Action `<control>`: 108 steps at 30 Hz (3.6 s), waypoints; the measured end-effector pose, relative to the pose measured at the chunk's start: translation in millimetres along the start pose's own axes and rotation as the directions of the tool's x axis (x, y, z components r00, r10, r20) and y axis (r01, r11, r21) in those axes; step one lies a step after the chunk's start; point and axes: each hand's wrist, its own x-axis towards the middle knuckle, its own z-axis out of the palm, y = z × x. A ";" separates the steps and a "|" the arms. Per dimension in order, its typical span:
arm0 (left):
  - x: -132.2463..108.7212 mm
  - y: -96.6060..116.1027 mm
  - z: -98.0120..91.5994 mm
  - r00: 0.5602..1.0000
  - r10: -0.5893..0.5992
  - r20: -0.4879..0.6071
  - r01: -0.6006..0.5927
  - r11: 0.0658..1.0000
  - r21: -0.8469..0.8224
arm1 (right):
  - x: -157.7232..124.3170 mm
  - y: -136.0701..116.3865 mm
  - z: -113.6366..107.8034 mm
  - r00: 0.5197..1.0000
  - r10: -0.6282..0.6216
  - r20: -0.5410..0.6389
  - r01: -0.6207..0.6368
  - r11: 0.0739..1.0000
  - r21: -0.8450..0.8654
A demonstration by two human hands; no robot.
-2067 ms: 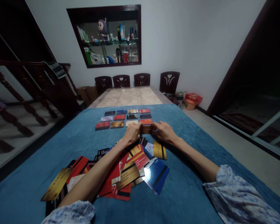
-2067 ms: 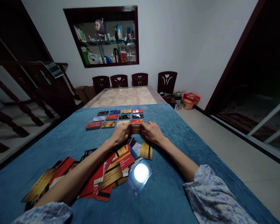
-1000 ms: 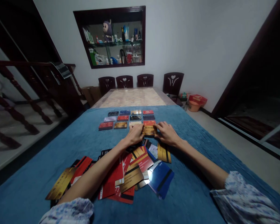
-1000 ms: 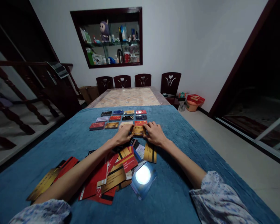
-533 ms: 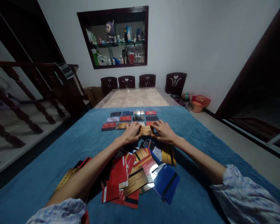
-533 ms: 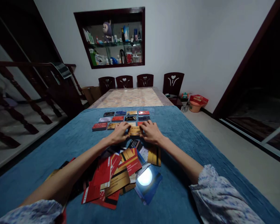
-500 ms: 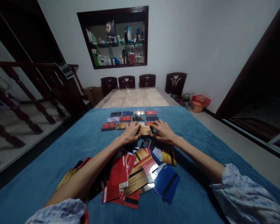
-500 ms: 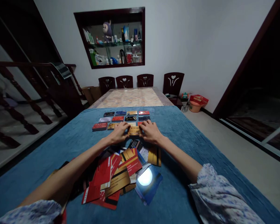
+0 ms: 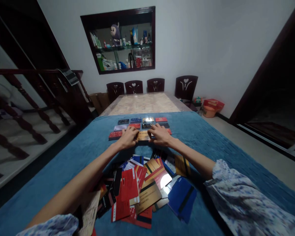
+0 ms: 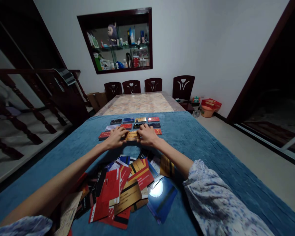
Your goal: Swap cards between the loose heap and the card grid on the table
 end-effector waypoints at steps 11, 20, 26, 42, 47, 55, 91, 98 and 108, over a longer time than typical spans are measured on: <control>-0.2 -35.4 -2.8 0.997 -0.056 0.044 0.053 0.996 0.069 | 37.9 -16.7 3.3 0.998 -0.033 0.047 0.032 0.999 0.021; 2.8 -53.0 -4.3 0.993 -0.091 0.074 0.084 0.992 0.090 | 64.2 -22.7 14.1 0.997 -0.033 0.070 0.032 0.999 0.017; 6.8 -58.7 -4.2 0.983 -0.128 0.131 0.114 0.988 0.109 | 75.6 -24.8 18.5 0.992 -0.031 0.119 0.029 0.999 0.022; 20.8 -72.5 3.1 0.974 -0.107 0.197 0.094 0.993 0.075 | 84.6 -28.2 13.7 0.981 -0.015 0.193 0.018 1.000 -0.014; 20.5 -73.2 3.2 0.975 -0.101 0.199 0.088 0.993 0.074 | 86.1 -26.8 14.5 0.979 -0.016 0.201 0.018 1.000 -0.007; 21.1 -72.0 2.6 0.971 -0.105 0.213 0.086 0.991 0.098 | 83.4 -30.1 8.4 0.975 -0.026 0.219 0.031 0.999 -0.020; -1.8 -54.1 2.9 0.997 0.016 -0.077 -0.012 0.999 0.047 | 51.5 -5.7 8.8 0.983 -0.184 -0.014 0.183 0.983 -0.020; -9.1 -33.8 2.2 0.988 0.090 -0.129 -0.088 0.996 0.018 | 16.5 2.3 6.0 0.974 -0.227 -0.006 0.227 0.974 0.012; -17.3 -0.7 18.2 0.954 0.264 -0.141 -0.269 0.963 -0.023 | -21.4 33.6 23.5 0.914 -0.405 -0.010 0.402 0.903 0.152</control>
